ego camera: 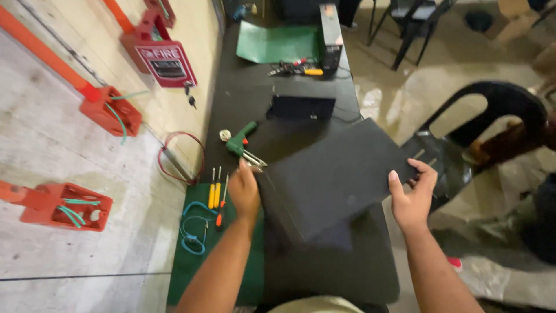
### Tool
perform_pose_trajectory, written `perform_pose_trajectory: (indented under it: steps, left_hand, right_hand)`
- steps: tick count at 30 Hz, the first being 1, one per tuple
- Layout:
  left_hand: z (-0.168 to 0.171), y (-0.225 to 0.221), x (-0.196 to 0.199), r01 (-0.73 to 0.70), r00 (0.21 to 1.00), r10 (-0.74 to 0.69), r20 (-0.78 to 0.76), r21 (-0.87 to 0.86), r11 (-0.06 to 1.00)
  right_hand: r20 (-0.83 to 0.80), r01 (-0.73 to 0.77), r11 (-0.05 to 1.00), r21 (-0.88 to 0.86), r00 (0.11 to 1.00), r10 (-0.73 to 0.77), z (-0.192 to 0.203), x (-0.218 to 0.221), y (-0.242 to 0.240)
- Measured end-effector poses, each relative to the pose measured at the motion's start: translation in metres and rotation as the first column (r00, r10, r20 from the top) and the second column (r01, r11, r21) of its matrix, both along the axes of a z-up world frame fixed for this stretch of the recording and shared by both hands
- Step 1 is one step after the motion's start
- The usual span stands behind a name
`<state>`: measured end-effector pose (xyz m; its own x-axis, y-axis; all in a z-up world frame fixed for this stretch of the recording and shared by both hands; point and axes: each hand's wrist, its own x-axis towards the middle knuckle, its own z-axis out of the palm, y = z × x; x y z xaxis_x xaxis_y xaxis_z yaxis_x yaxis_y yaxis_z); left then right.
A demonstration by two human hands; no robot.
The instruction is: Opening a computer case by removing screws with a screwdriver and sliding off the side panel.
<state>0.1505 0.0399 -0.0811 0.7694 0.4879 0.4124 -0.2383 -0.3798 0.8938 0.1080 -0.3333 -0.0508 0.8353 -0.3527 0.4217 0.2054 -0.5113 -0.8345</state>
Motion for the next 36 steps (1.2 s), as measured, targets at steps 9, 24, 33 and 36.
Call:
perform_pose_trajectory:
  steps: [9,24,33,36]
  left_hand:
    - [0.018,-0.032,-0.101,0.518,0.85,-0.517,0.098,-0.333,0.788]
    - [-0.072,-0.046,-0.079,0.387,0.921,-0.389,-0.017,-0.074,0.919]
    - [-0.05,-0.051,-0.101,0.294,0.947,-0.323,-0.004,-0.402,0.867]
    - [-0.003,-0.021,-0.105,0.203,0.644,-0.634,-0.427,-0.705,0.68]
  right_hand:
    - [0.084,0.265,0.964,0.018,0.96,-0.266,-0.013,-0.082,0.002]
    - [-0.097,0.067,0.933,0.352,0.995,-0.035,-0.066,-0.063,-0.03]
    - [-0.508,0.351,0.661,0.664,0.86,0.055,-0.032,-0.084,-0.004]
    - [-0.598,0.46,0.526,0.715,0.792,0.12,-0.019,-0.088,0.003]
